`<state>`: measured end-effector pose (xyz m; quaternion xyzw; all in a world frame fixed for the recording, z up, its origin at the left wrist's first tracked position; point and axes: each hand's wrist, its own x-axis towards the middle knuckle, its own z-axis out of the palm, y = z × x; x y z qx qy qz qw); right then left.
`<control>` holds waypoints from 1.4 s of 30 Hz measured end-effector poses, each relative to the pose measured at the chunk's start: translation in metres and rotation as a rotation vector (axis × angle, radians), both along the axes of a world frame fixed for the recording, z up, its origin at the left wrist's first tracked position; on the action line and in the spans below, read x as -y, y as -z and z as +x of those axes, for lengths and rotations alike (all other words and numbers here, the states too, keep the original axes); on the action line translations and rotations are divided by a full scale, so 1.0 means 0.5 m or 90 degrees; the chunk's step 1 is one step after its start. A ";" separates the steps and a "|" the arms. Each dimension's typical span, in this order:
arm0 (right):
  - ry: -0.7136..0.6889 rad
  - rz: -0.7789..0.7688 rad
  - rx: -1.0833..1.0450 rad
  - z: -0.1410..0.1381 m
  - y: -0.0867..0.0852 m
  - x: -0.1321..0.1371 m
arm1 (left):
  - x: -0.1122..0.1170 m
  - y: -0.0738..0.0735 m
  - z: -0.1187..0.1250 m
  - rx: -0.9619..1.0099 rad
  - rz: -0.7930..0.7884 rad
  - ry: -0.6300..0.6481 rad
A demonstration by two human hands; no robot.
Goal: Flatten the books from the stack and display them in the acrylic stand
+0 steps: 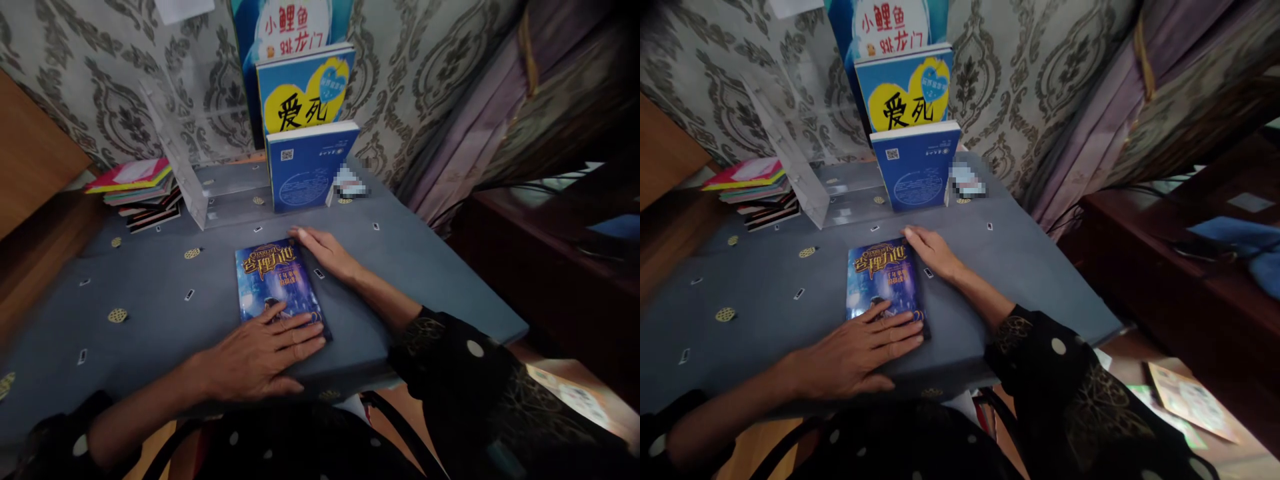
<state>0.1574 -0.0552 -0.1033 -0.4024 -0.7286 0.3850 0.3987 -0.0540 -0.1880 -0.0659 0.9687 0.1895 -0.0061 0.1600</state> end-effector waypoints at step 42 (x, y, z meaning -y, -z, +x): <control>-0.119 0.278 0.121 0.122 -0.047 0.072 | -0.112 -0.074 -0.033 0.219 -0.079 -0.205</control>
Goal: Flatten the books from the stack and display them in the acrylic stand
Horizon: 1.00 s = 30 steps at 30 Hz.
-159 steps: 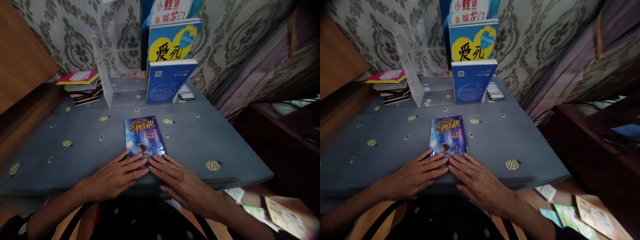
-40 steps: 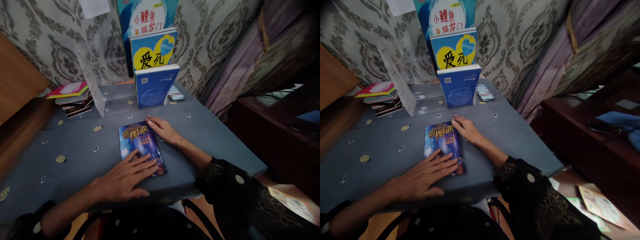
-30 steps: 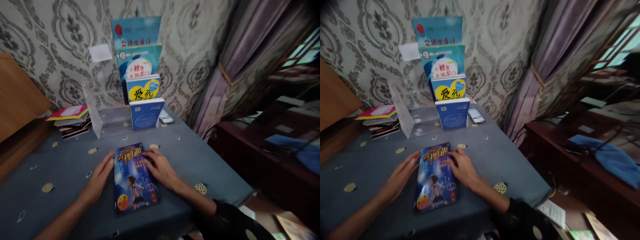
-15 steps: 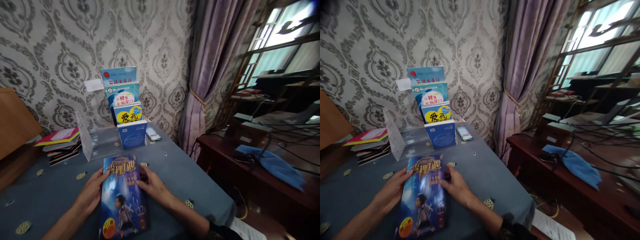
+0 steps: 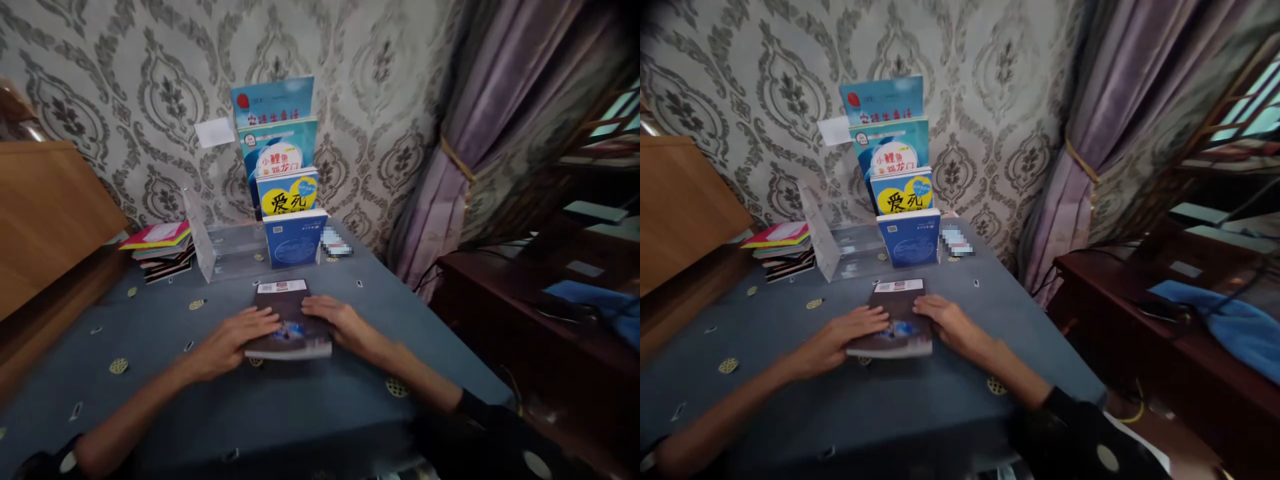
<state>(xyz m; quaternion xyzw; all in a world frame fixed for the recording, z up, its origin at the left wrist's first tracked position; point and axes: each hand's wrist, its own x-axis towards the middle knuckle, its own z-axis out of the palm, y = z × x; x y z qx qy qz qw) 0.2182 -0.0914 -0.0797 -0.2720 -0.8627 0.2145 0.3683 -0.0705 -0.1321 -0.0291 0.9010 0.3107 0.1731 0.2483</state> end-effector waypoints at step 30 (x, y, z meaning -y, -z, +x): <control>0.208 -0.172 -0.046 -0.022 0.011 0.001 | -0.133 0.071 0.010 -0.105 -0.045 -0.147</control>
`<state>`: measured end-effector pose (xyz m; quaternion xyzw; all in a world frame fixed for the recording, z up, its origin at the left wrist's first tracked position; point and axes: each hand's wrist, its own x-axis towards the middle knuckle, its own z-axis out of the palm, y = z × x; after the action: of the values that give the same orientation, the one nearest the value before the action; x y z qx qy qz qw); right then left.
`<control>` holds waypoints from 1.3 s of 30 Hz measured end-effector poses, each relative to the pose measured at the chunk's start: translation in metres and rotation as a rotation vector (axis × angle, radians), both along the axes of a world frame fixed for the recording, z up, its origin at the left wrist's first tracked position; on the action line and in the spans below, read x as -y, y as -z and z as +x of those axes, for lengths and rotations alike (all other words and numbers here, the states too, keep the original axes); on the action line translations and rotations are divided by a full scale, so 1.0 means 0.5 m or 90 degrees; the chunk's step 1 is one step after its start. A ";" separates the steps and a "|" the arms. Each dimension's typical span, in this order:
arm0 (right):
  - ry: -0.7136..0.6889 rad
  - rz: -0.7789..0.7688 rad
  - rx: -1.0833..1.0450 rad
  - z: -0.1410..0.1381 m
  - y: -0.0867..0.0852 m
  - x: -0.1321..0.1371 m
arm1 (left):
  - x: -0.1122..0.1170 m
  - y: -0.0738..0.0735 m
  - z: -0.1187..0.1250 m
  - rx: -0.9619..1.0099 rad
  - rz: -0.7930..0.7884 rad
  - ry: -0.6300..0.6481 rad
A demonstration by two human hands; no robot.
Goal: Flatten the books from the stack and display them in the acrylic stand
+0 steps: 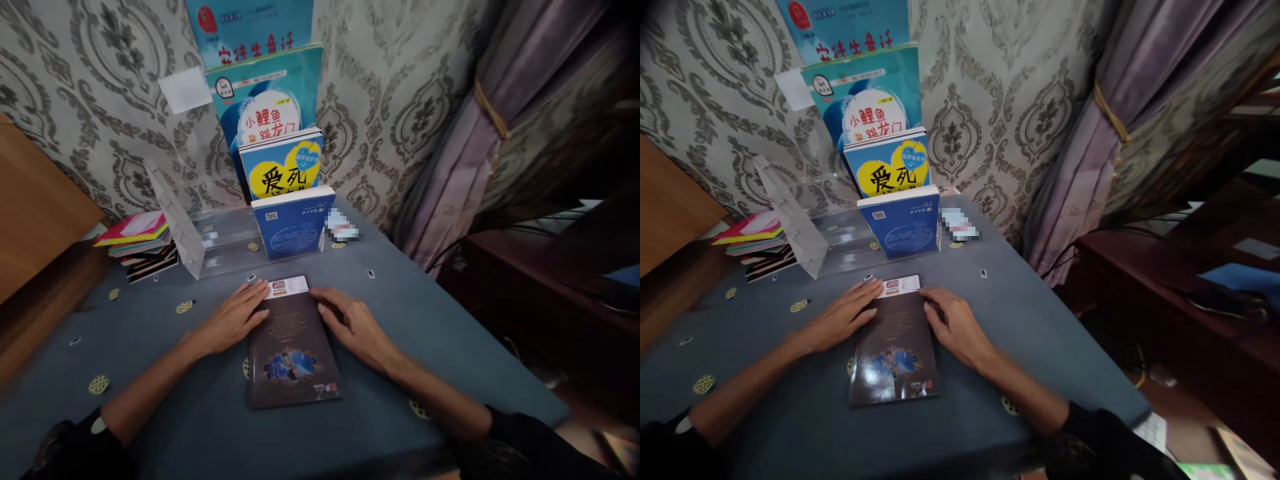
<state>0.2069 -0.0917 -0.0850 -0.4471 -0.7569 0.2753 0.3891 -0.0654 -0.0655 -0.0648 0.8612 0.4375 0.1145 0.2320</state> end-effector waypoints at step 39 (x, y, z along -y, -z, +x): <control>-0.035 0.080 0.150 -0.001 0.036 -0.003 | 0.207 -0.005 0.080 -0.140 0.061 0.383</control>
<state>0.2067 -0.0904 -0.1030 -0.4302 -0.8250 0.1836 0.3172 -0.0253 -0.1689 -0.0622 0.9690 0.1801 -0.0325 0.1662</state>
